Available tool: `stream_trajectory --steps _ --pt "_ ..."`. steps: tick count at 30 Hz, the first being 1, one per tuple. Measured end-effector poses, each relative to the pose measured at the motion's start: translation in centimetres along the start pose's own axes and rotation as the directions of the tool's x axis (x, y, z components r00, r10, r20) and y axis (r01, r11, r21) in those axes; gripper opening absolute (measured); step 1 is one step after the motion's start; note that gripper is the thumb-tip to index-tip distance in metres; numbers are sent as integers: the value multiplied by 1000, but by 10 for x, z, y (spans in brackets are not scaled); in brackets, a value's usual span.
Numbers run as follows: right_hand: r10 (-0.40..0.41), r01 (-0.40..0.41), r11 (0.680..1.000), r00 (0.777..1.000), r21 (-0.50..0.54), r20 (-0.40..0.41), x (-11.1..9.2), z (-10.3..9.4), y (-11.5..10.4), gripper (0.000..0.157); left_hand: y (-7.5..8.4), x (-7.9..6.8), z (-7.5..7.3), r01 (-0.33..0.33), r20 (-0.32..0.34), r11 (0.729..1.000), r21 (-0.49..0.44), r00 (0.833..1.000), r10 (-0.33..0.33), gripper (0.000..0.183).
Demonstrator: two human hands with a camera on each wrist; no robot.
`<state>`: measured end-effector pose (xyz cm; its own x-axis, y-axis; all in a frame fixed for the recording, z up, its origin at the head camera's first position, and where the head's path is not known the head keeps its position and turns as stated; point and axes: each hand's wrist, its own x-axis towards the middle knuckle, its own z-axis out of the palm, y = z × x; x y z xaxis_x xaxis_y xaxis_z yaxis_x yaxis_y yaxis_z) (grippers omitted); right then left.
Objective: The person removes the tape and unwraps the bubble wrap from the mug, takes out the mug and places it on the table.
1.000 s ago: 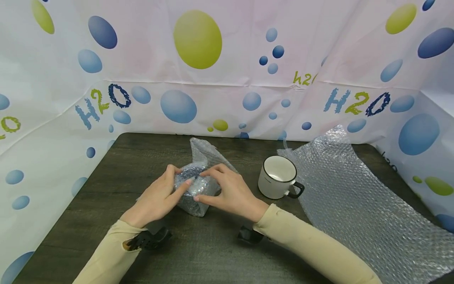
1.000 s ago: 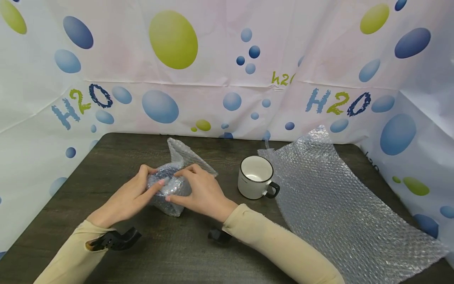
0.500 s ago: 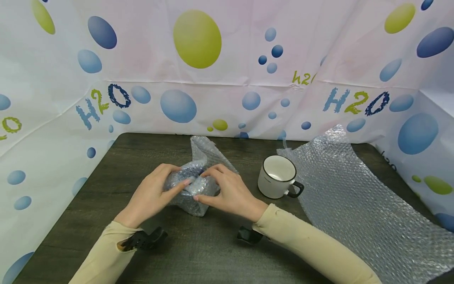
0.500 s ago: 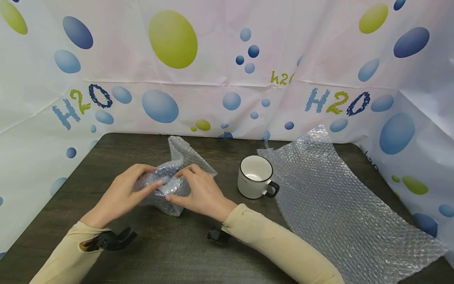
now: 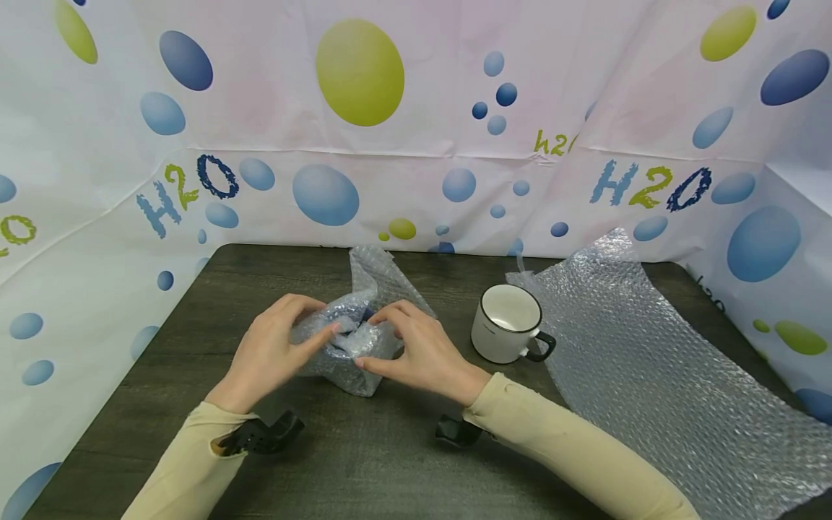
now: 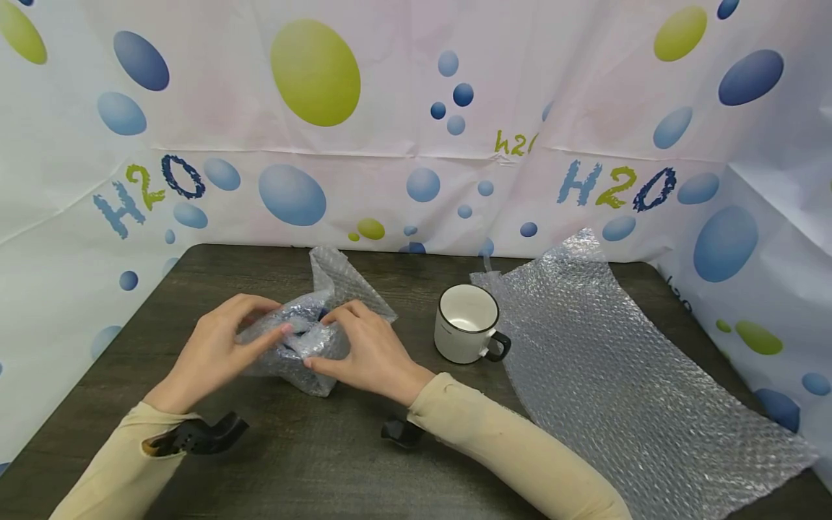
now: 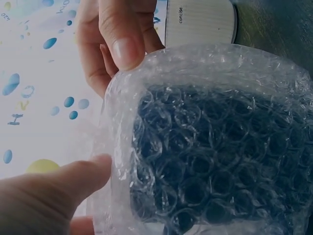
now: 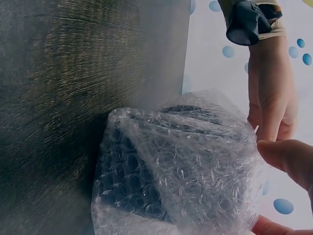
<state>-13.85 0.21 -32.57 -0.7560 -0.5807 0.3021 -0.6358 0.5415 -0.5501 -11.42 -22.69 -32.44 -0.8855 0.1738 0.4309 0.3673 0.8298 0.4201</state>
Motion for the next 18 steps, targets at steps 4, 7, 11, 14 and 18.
stream_trajectory --steps 4,7,11,14,18 --pt "6 -6 1000 1000 16 1 -1 -1 1 47 -1 1 -1 -39 -91 999 12 995 40 28" --pt "4 -4 999 1000 40 0 -2 -1 3 47 -2 1 -2 -68 -152 998 15 986 70 23" --pt "-2 3 997 1000 76 -4 -3 -1 5 47 -4 2 -3 -76 -191 997 15 979 77 18" --pt "-2 2 997 1000 78 -12 -4 -2 7 47 -5 2 -3 -64 -197 998 27 978 69 15" --pt "4 -3 998 1000 67 -19 -6 -4 9 47 -5 2 -4 -45 -194 998 35 980 51 12"
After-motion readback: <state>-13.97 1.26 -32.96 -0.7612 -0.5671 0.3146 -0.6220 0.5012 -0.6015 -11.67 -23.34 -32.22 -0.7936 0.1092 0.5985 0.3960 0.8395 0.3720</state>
